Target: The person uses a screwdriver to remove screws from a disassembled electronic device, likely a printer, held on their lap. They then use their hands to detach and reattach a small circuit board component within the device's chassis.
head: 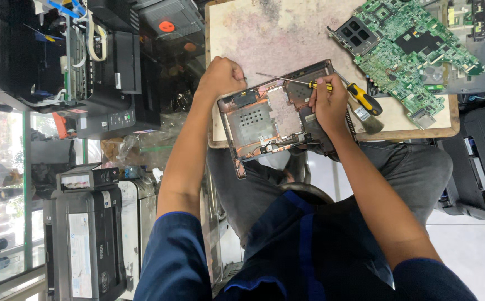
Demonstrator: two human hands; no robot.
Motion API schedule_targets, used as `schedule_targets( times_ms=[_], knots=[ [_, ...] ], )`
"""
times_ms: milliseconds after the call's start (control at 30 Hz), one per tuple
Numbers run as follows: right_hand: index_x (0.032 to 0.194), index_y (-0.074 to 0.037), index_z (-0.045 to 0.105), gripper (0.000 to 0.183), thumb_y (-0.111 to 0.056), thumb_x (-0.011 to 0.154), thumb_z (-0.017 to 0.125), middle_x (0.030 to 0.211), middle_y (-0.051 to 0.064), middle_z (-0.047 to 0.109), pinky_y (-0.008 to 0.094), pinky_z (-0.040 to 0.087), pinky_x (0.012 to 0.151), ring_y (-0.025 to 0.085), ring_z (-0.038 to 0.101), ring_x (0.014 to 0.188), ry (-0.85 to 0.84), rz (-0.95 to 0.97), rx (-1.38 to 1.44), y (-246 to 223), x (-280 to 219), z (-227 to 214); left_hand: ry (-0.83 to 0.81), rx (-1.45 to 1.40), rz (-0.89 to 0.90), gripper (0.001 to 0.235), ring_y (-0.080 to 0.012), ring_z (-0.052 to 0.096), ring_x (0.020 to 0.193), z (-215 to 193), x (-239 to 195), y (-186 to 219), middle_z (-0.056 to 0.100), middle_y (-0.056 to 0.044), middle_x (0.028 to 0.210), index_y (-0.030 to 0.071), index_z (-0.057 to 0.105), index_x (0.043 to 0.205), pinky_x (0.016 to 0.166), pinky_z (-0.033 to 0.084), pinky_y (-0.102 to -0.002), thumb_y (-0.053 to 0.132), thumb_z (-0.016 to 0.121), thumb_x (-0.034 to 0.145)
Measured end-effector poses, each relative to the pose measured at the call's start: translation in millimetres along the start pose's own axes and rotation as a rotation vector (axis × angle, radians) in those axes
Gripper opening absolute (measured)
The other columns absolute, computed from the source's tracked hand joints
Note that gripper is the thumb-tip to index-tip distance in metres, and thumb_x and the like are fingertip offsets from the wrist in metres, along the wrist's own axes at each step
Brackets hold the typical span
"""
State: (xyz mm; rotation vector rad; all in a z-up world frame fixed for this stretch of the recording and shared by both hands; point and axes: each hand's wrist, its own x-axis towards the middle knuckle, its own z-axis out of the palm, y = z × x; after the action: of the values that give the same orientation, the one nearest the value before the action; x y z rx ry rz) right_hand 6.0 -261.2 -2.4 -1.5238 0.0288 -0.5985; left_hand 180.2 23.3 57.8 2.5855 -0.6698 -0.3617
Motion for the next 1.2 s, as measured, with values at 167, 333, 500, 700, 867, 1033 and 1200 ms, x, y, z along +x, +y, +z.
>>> schedule_targets(
  times_ms=[167,333,500,700,867,1033,1200],
  knots=[
    [0.108,0.006,0.062,0.021,-0.007,0.119,0.049,0.057,0.014,0.062,0.028,0.042,0.04,0.02,0.057,0.039,-0.015,-0.012,-0.022,0,1,0,0.235,-0.252,0.075,0.016,-0.0273,0.077,0.069,17,-17,-11,0.078,-0.009,0.071,0.013,0.083,0.081,0.065,0.06,-0.04,0.02,0.087,0.067],
    [0.109,0.007,0.062,0.022,-0.007,0.119,0.049,0.057,0.016,0.061,0.029,0.042,0.041,0.021,0.057,0.04,-0.017,-0.017,-0.017,1,-1,-1,0.327,-0.37,0.127,0.015,-0.0207,0.071,0.059,38,-20,-22,0.076,-0.007,0.065,0.013,0.081,0.078,0.057,0.057,-0.031,0.014,0.089,0.065],
    [0.109,0.006,0.063,0.023,-0.01,0.12,0.05,0.057,0.016,0.062,0.029,0.044,0.042,0.021,0.057,0.041,-0.01,-0.008,-0.027,-1,-2,1,0.435,-0.402,0.083,0.014,-0.016,0.071,0.053,42,-21,-21,0.073,-0.003,0.06,0.017,0.081,0.076,0.053,0.057,-0.032,0.011,0.085,0.064],
    [0.109,0.005,0.064,0.023,-0.01,0.119,0.05,0.057,0.016,0.062,0.029,0.043,0.041,0.021,0.057,0.041,-0.006,-0.01,-0.088,-4,-4,-1,0.355,-0.363,0.011,0.023,-0.0159,0.076,0.067,62,-14,-51,0.081,-0.006,0.077,0.018,0.087,0.092,0.063,0.062,-0.032,0.006,0.081,0.073],
    [0.111,0.004,0.061,0.019,-0.007,0.118,0.048,0.061,0.016,0.061,0.028,0.042,0.041,0.021,0.058,0.044,-0.013,0.058,-0.093,-8,-7,-8,0.2,-0.329,-0.072,0.028,-0.0219,0.08,0.077,51,-23,-39,0.082,-0.006,0.081,0.023,0.087,0.1,0.075,0.064,-0.038,0.014,0.084,0.073],
    [0.113,0.003,0.062,0.018,-0.007,0.119,0.048,0.064,0.016,0.062,0.028,0.043,0.041,0.021,0.059,0.046,-0.013,0.099,-0.076,-7,-13,-17,0.12,-0.31,-0.065,0.033,-0.0237,0.08,0.079,45,-27,-27,0.082,-0.004,0.081,0.026,0.087,0.105,0.077,0.063,-0.039,0.018,0.087,0.073],
    [0.114,0.001,0.061,0.018,-0.01,0.12,0.048,0.063,0.016,0.06,0.03,0.042,0.042,0.023,0.057,0.045,-0.024,0.119,-0.057,-9,-15,-23,0.054,-0.2,-0.042,0.026,-0.0315,0.081,0.092,41,-14,-8,0.083,-0.007,0.087,0.025,0.087,0.103,0.087,0.064,-0.045,0.03,0.089,0.078]
  ],
)
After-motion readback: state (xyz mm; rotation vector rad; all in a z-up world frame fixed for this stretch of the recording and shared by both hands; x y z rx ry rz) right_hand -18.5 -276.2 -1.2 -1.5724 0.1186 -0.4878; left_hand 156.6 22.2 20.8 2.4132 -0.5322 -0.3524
